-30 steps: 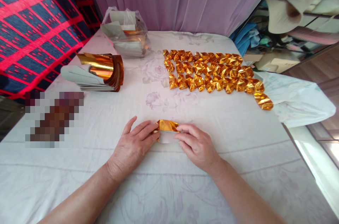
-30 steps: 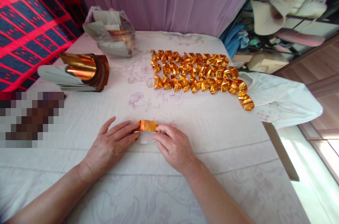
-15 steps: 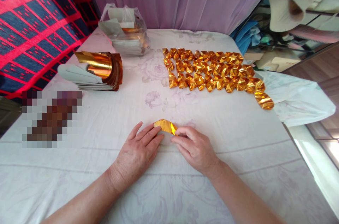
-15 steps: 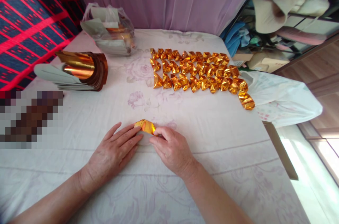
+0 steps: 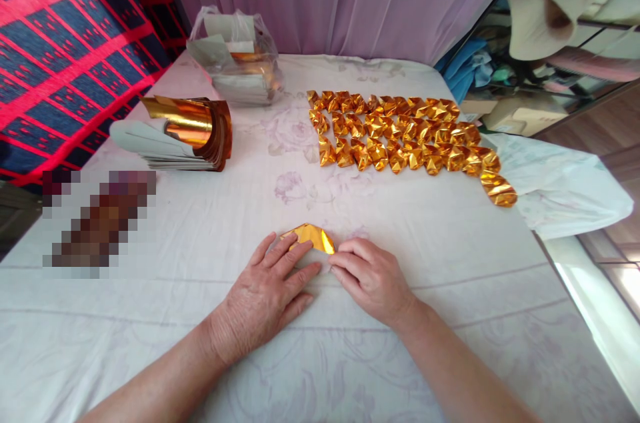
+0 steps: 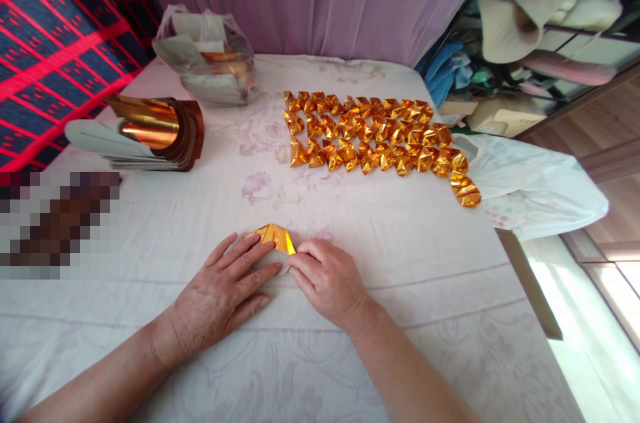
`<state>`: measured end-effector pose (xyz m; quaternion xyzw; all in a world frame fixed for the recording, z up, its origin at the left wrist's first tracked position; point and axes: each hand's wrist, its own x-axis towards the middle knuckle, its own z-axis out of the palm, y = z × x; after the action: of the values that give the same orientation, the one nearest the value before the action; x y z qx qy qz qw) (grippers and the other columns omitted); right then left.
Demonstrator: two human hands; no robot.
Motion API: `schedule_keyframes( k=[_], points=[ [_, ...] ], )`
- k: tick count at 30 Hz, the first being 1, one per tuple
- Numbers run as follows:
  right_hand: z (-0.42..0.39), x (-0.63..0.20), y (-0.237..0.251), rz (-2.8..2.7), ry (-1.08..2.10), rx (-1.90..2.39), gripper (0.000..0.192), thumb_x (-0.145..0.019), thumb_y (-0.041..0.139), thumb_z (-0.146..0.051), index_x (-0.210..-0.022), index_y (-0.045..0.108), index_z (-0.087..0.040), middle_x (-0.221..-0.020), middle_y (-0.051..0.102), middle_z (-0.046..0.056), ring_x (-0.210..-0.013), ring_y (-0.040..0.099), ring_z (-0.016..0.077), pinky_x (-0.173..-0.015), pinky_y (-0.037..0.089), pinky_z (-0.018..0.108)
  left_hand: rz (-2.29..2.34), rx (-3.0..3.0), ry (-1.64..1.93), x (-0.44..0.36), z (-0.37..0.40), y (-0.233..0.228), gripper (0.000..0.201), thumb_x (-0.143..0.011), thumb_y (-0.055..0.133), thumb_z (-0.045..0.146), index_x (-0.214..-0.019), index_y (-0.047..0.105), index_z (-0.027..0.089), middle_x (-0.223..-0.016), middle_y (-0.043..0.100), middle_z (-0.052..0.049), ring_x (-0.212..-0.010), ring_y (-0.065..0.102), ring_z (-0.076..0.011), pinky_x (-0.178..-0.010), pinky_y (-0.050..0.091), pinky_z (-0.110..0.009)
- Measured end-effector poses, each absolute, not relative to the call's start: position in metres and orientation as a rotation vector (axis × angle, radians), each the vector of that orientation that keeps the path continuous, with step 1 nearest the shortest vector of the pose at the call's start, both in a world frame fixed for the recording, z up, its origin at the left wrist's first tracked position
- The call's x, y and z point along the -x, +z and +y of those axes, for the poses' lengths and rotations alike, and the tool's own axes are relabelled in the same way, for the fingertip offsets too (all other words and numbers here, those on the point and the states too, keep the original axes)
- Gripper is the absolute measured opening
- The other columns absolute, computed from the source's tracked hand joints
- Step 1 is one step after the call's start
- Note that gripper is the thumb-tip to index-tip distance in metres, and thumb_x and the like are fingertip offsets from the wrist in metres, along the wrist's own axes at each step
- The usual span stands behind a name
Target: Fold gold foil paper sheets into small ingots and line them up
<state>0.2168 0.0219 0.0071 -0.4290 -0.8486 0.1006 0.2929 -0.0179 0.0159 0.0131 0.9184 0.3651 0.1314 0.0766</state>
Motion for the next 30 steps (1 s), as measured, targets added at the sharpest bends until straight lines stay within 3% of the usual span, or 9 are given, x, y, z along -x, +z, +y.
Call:
schedule_keyframes(
  k=[16,23,27,30],
  points=[
    [0.0215,-0.2167,0.0064,-2.257,0.277,1.227,0.014,-0.094,0.056,-0.021,-0.088,0.069,-0.021,-0.084,0.066,0.003,-0.076,0.063,0.0149,-0.070,0.049,0.029,1.096,-2.774,0.387,0.0177,0.0167,0.0152,0.037,-0.095,0.055,0.042,-0.129,0.060,0.028,-0.143,0.055,-0.006,-0.135,0.045,-0.0300,-0.115,0.030,-0.055],
    [0.0210,-0.2131,0.0051,-2.214,0.270,1.304,0.015,-0.096,0.055,-0.024,-0.087,0.067,-0.021,-0.085,0.066,0.002,-0.077,0.063,0.0150,-0.071,0.047,0.028,1.114,-2.842,0.324,0.0159,0.0154,0.0176,0.049,-0.096,0.054,0.043,-0.142,0.048,0.029,-0.146,0.051,-0.006,-0.136,0.043,-0.0307,-0.114,0.029,-0.056],
    [0.0206,-0.2113,0.0043,-2.204,0.258,1.319,0.016,-0.095,0.054,-0.022,-0.084,0.065,-0.020,-0.084,0.066,0.002,-0.076,0.062,0.0157,-0.070,0.046,0.029,1.114,-2.893,0.325,0.0149,0.0151,0.0180,0.054,-0.097,0.052,0.045,-0.148,0.039,0.035,-0.144,0.052,-0.007,-0.136,0.043,-0.0308,-0.113,0.030,-0.056],
    [0.0202,-0.2102,0.0043,-2.191,0.259,1.342,0.016,-0.094,0.054,-0.020,-0.083,0.064,-0.020,-0.084,0.066,0.002,-0.076,0.062,0.0158,-0.070,0.045,0.029,1.105,-2.917,0.321,0.0148,0.0158,0.0167,0.049,-0.097,0.050,0.048,-0.144,0.042,0.040,-0.144,0.051,-0.007,-0.135,0.043,-0.0306,-0.113,0.029,-0.057]
  ],
)
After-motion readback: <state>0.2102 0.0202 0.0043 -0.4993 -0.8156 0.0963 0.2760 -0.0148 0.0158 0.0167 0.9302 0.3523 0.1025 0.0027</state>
